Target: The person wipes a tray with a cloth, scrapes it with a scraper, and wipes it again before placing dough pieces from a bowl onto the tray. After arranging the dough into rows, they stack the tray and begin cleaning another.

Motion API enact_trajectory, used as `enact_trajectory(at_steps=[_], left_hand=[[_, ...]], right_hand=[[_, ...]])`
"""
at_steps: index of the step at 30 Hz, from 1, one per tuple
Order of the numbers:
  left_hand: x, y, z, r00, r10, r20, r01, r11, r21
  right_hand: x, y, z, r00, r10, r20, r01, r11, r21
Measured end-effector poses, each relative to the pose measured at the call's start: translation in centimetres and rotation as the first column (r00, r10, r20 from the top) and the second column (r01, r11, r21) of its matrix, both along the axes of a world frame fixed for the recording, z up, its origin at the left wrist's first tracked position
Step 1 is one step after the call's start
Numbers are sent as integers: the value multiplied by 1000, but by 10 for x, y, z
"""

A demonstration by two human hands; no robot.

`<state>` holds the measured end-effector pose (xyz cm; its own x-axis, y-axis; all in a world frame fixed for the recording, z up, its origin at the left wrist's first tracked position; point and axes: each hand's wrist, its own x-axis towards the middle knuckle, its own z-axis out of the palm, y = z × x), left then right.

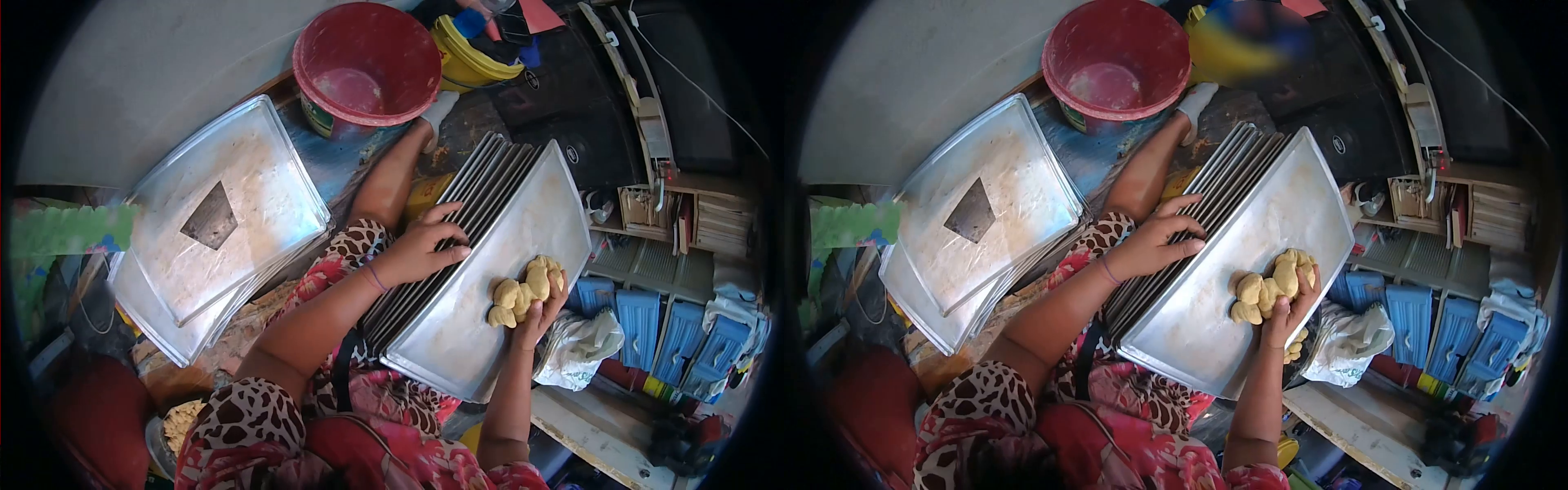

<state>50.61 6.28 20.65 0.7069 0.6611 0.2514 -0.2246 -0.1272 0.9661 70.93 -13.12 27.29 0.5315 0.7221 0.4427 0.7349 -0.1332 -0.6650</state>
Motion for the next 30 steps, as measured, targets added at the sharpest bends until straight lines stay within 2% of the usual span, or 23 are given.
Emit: enact_trajectory(at_steps=[2, 4, 6, 7, 8, 10, 13, 15, 16, 17, 18, 19, 20, 21, 23, 24, 25, 26, 27, 29, 30], left_hand=[[-2, -3, 4, 1000, 21, -14, -20, 998, 65], [-5, -10, 14, 999, 46, -6, -46, 999, 13], [-11, -18, 29, 998, 66, -1, -65, 994, 83], [-13, -20, 29, 996, 71, -52, -67, 995, 77], [-13, -21, 30, 992, 74, -99, -66, 995, 81], [-11, -26, 24, 979, 105, -173, -84, 988, 127], [-14, -30, 35, 985, 104, -134, -78, 979, 190], [-15, -31, 41, 989, 34, -144, -26, 998, 57], [-16, -33, 38, 990, 13, -142, -2, 997, 81], [-16, -33, 35, 986, 71, -150, -49, 988, 145], [-16, -32, 31, 980, 133, -149, -101, 973, 206], [-18, -30, 33, 981, 76, -178, -50, 988, 145], [-19, -26, 31, 982, 68, -176, -39, 985, 166], [-18, -22, 25, 984, 47, -172, -16, 984, 177], [-17, -21, 22, 982, 16, -186, 16, 985, 172], [-17, -20, 23, 982, 6, -188, 29, 983, 182], [-17, -19, 25, 977, -7, -212, 45, 983, 178], [-17, -17, 27, 972, -19, -234, 62, 982, 176], [-18, -17, 27, 973, -26, -231, 73, 977, 198], [-15, -13, 22, 976, -54, -209, 96, 976, 197], [-16, -12, 19, 979, -70, -194, 106, 978, 180]], right_hand=[[4, -3, 0, 998, 20, 56, -18, 999, -42], [-2, -3, 1, 968, -104, 228, 116, 992, -41], [-6, 2, 2, 961, -159, 226, 161, 987, 10], [-2, 2, -3, 990, -133, 56, 133, 991, -7], [-9, 8, 0, 980, -71, -187, 83, 995, 54], [-10, 10, 0, 949, -22, -313, 63, 991, 122], [-10, 7, 4, 934, 24, -356, 42, 984, 175], [-4, 5, -2, 937, 44, -345, 23, 982, 188], [-4, 3, -2, 936, 47, -350, 17, 984, 177], [-1, 2, -3, 957, 49, -287, -9, 990, 141], [3, -3, -1, 990, 29, -141, -24, 999, 37], [4, -5, 1, 988, 32, -153, -17, 995, 101], [4, -6, 4, 985, 35, -169, -7, 987, 163], [8, -13, 9, 980, -134, -147, 159, 972, 175], [32, -43, 15, 882, -455, -117, 469, 871, 148], [45, -59, 8, 776, -578, -253, 609, 790, 66], [68, -79, -19, 709, -533, -461, 575, 816, -58], [83, -93, -42, 593, -482, -645, 509, 845, -163], [74, -99, -42, 587, -482, -651, 521, 840, -153], [54, -103, -33, 489, -309, -816, 303, 937, -173], [48, -104, -29, 488, -310, -816, 307, 936, -171]])
